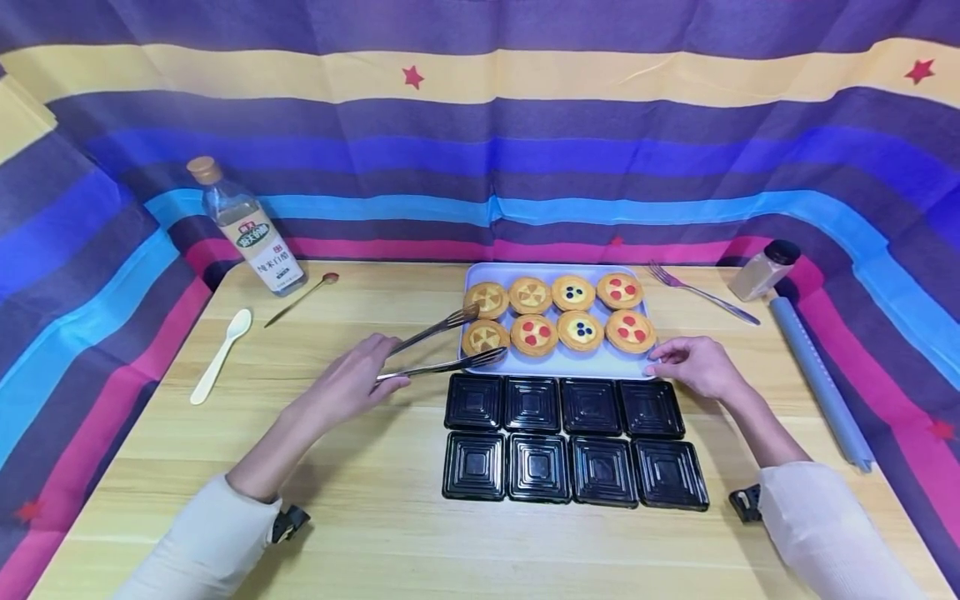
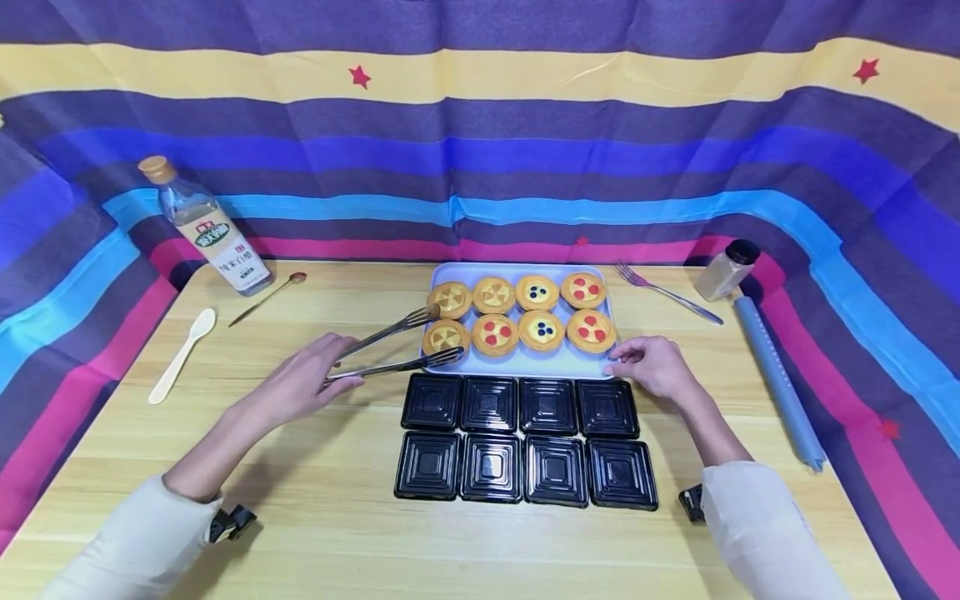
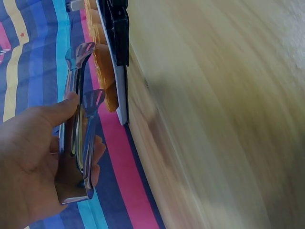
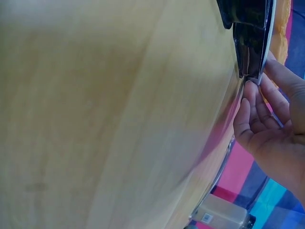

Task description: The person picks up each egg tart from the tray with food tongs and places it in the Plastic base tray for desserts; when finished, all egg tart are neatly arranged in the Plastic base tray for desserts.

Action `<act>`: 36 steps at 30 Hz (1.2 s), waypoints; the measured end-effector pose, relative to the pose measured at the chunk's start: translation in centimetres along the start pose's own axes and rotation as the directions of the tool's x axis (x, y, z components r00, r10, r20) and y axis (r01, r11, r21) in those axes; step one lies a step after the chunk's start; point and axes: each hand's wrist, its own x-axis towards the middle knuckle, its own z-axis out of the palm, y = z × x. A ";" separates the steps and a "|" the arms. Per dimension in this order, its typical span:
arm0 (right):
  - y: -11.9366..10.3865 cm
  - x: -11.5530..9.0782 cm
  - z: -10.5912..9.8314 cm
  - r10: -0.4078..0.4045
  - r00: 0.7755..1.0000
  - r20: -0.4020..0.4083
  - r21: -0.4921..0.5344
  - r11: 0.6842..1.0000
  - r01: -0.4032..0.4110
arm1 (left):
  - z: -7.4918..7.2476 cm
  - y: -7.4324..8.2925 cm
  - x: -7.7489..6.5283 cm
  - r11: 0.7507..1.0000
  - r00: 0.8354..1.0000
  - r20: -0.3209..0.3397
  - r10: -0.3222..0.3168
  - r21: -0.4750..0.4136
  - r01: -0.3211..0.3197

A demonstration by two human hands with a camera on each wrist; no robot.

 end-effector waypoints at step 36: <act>0.0 0.0 0.0 0.007 1.000 0.005 0.020 1.000 -0.007 | -0.2 0.2 -0.3 0.993 0.993 -0.089 0.075 0.092 -0.067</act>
